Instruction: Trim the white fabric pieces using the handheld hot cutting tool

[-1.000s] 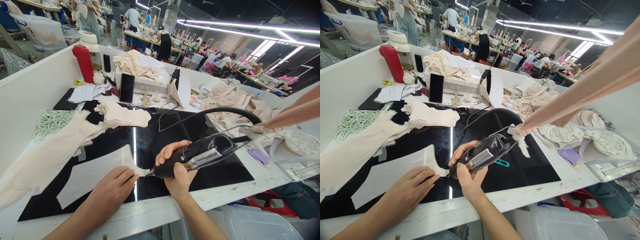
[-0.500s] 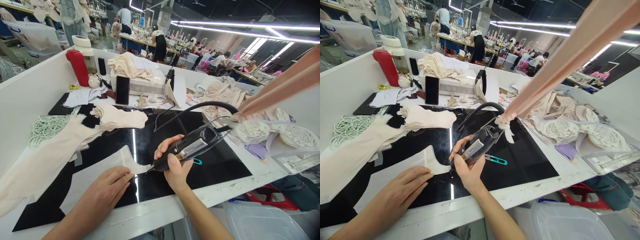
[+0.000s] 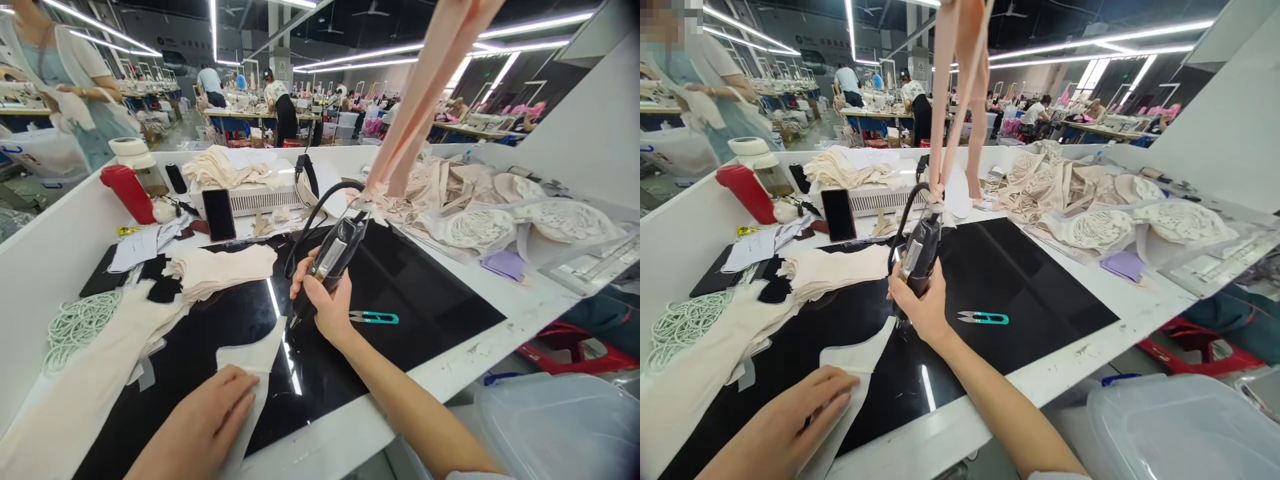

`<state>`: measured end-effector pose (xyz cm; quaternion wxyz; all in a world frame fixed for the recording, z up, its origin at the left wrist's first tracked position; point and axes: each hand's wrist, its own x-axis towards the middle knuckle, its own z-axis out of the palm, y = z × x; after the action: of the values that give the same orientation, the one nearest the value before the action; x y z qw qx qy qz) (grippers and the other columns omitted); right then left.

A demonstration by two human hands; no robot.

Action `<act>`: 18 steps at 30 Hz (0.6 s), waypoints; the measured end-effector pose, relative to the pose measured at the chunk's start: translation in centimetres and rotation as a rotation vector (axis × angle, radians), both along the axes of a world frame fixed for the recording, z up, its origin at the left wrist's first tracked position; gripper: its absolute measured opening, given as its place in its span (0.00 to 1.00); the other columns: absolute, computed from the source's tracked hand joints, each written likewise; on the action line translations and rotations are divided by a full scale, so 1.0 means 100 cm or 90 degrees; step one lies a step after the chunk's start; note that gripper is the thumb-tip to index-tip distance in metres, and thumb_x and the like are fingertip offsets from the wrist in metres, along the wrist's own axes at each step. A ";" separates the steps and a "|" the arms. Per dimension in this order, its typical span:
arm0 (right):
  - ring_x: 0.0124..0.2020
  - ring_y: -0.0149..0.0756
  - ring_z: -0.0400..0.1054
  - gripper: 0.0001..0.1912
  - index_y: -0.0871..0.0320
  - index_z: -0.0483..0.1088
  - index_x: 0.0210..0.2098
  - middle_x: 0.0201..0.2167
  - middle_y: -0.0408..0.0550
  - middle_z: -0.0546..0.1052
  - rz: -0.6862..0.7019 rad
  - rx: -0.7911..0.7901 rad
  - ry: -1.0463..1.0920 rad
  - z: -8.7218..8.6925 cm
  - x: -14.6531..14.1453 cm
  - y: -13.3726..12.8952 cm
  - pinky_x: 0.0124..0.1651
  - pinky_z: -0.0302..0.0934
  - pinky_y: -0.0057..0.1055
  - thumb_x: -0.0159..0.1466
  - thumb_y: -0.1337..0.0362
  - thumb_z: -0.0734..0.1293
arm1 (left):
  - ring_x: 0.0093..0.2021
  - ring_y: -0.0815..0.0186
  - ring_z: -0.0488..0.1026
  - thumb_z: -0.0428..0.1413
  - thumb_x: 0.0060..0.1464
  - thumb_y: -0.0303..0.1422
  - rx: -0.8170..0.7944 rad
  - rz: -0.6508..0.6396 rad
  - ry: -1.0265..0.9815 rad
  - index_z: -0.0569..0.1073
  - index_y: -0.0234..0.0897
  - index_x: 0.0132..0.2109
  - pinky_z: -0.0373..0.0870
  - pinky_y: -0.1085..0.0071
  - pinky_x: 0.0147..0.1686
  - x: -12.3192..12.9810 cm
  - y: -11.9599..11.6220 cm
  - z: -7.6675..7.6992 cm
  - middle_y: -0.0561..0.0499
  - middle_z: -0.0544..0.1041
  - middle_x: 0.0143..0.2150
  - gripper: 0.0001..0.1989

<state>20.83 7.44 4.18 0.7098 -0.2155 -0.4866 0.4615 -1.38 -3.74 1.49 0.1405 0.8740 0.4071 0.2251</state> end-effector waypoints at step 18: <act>0.28 0.30 0.65 0.18 0.52 0.66 0.42 0.30 0.38 0.70 0.011 -0.066 -0.030 0.008 -0.016 -0.010 0.31 0.65 0.30 0.58 0.59 0.76 | 0.75 0.48 0.56 0.65 0.62 0.35 -0.170 -0.153 0.189 0.70 0.45 0.59 0.51 0.35 0.71 0.009 0.097 0.012 0.47 0.72 0.67 0.21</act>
<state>19.23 6.43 5.02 0.6819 -0.2585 -0.4803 0.4873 -0.46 5.94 2.65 0.2189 0.9134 0.3427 0.0197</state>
